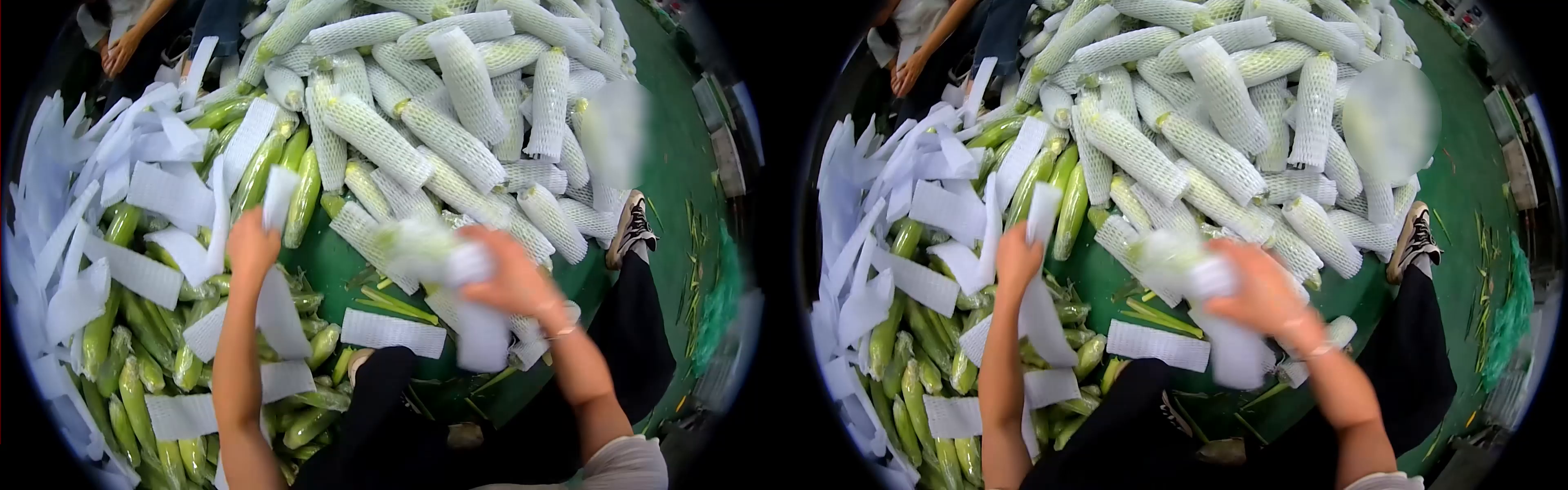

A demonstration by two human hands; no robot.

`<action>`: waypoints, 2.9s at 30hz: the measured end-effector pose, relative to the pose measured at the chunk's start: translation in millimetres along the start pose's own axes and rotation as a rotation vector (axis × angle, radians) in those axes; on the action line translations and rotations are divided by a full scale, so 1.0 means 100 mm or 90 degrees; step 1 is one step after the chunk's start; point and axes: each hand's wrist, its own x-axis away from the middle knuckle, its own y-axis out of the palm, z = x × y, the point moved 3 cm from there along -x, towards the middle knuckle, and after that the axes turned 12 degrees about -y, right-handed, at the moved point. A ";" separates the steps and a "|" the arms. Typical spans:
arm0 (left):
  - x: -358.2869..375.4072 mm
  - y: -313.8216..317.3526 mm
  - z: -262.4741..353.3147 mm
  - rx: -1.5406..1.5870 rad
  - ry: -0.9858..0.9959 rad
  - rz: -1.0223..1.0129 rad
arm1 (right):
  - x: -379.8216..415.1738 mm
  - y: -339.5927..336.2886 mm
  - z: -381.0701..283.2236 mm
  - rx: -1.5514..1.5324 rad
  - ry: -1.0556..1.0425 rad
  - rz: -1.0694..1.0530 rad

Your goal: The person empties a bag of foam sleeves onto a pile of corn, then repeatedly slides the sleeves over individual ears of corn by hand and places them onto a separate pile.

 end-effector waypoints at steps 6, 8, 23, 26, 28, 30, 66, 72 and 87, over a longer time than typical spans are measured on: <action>2.15 -0.64 -0.41 -0.414 -0.010 -0.662 | 0.15 -1.07 1.23 0.117 -0.020 0.202; 2.81 -0.60 -0.95 -0.369 -0.052 -0.777 | 0.14 -1.07 1.33 0.150 -0.057 0.181; 0.55 0.04 0.78 0.880 -0.100 -0.426 | -1.16 1.31 -0.39 -1.047 0.108 0.261; 0.45 0.56 0.59 0.898 -0.162 -0.311 | -1.29 1.91 -0.22 -0.840 -0.010 0.262; 0.37 0.70 0.35 0.932 -0.236 -0.299 | -1.37 2.21 -0.06 -0.800 -0.037 0.417; 0.21 0.75 0.31 0.979 -0.262 -0.312 | -1.45 2.20 -0.11 -0.693 0.031 0.408; 0.11 0.94 -0.13 0.115 -0.195 -0.030 | -1.56 3.30 -0.07 -0.893 0.373 0.329; 0.56 0.69 -0.10 0.541 -0.309 -0.266 | -0.99 2.39 -0.50 -0.392 0.125 0.392; 0.44 -0.07 0.39 1.069 -0.491 -0.227 | -1.45 1.87 -0.29 -0.595 0.112 0.217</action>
